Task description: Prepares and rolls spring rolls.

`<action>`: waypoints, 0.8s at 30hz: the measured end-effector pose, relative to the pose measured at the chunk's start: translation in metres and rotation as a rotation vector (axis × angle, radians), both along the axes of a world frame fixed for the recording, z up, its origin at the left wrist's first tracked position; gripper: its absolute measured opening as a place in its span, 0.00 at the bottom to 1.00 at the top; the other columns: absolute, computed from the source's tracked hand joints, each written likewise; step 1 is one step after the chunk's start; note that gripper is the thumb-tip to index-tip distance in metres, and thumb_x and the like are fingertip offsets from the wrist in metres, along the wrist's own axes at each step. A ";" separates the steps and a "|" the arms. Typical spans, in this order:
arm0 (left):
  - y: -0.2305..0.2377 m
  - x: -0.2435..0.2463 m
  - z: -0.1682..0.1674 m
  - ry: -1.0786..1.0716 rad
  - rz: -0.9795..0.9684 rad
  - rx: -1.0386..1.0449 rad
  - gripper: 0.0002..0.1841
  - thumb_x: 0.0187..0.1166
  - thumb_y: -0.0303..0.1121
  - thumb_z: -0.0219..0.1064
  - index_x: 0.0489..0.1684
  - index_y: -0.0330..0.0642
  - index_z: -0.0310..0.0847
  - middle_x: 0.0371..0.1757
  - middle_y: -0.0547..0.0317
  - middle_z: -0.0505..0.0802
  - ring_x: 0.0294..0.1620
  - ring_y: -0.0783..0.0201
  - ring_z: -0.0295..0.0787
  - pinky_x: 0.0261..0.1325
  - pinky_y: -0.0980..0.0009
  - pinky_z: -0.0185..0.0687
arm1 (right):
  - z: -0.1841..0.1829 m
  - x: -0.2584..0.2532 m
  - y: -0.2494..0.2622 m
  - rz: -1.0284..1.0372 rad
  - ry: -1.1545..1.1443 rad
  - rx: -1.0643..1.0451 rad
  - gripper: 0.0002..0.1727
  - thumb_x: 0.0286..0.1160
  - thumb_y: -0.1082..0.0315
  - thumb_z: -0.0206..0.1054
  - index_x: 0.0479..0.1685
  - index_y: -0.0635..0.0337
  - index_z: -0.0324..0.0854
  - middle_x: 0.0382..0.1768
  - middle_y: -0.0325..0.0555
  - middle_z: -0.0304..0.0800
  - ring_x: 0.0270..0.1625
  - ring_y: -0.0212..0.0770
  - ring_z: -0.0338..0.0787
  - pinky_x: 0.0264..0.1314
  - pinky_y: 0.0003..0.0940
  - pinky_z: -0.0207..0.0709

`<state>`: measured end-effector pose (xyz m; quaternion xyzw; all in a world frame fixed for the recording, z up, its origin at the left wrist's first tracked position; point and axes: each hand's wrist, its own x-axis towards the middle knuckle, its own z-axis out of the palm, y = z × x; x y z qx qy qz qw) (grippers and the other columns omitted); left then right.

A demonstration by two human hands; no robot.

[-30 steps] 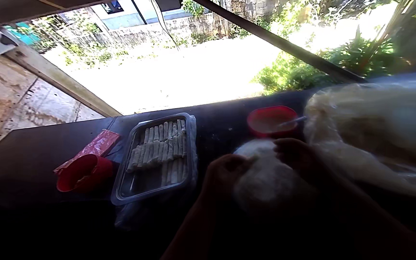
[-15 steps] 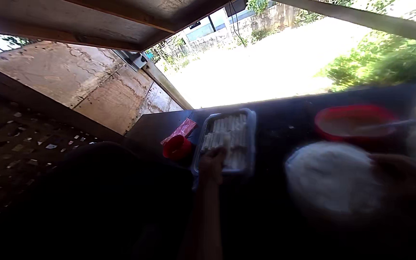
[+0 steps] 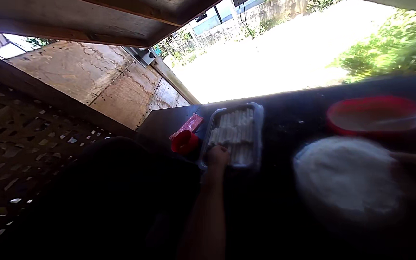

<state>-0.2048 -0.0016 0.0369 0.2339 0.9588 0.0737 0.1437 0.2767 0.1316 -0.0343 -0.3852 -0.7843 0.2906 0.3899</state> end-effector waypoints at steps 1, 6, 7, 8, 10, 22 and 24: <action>0.001 -0.003 0.000 -0.024 -0.004 -0.030 0.16 0.76 0.43 0.74 0.56 0.49 0.91 0.61 0.52 0.93 0.67 0.53 0.88 0.73 0.47 0.77 | -0.001 0.001 0.000 -0.002 -0.002 -0.001 0.20 0.83 0.64 0.63 0.64 0.70 0.82 0.53 0.62 0.90 0.52 0.41 0.90 0.56 0.30 0.83; 0.003 -0.023 -0.001 -0.241 0.055 -0.002 0.19 0.75 0.42 0.76 0.63 0.51 0.89 0.57 0.50 0.93 0.49 0.58 0.92 0.53 0.58 0.87 | -0.004 0.004 0.000 -0.003 -0.014 -0.011 0.20 0.83 0.63 0.63 0.64 0.69 0.83 0.55 0.61 0.89 0.55 0.42 0.90 0.60 0.31 0.83; 0.004 -0.029 -0.007 -0.255 0.061 0.019 0.19 0.73 0.40 0.78 0.62 0.51 0.89 0.56 0.50 0.93 0.49 0.58 0.93 0.53 0.58 0.88 | -0.004 0.005 0.000 0.000 -0.016 -0.011 0.20 0.83 0.63 0.63 0.64 0.69 0.84 0.55 0.62 0.89 0.56 0.42 0.90 0.61 0.32 0.83; 0.004 -0.034 -0.012 -0.253 0.061 0.040 0.20 0.72 0.38 0.79 0.62 0.50 0.88 0.57 0.50 0.93 0.49 0.58 0.93 0.53 0.58 0.88 | -0.005 0.005 0.001 0.005 -0.018 -0.010 0.19 0.83 0.63 0.63 0.63 0.69 0.84 0.55 0.62 0.89 0.56 0.43 0.90 0.61 0.33 0.83; 0.004 -0.036 -0.016 -0.226 0.053 0.076 0.24 0.68 0.35 0.82 0.65 0.47 0.85 0.58 0.50 0.93 0.56 0.55 0.93 0.60 0.55 0.89 | -0.005 0.006 0.001 0.005 -0.022 -0.004 0.19 0.83 0.63 0.64 0.62 0.69 0.84 0.55 0.62 0.89 0.56 0.44 0.90 0.61 0.33 0.83; 0.002 -0.021 -0.003 -0.220 0.077 0.120 0.23 0.71 0.33 0.79 0.66 0.42 0.84 0.63 0.40 0.89 0.58 0.48 0.88 0.61 0.50 0.83 | 0.005 0.002 -0.001 0.018 -0.059 0.086 0.19 0.83 0.63 0.62 0.61 0.69 0.85 0.53 0.63 0.89 0.53 0.43 0.89 0.57 0.32 0.83; -0.001 -0.033 -0.012 -0.215 0.059 0.122 0.24 0.69 0.35 0.81 0.66 0.42 0.84 0.60 0.40 0.91 0.53 0.49 0.91 0.58 0.52 0.86 | 0.010 -0.001 -0.003 -0.014 -0.051 0.150 0.17 0.81 0.61 0.63 0.58 0.64 0.87 0.51 0.56 0.91 0.51 0.37 0.90 0.55 0.26 0.84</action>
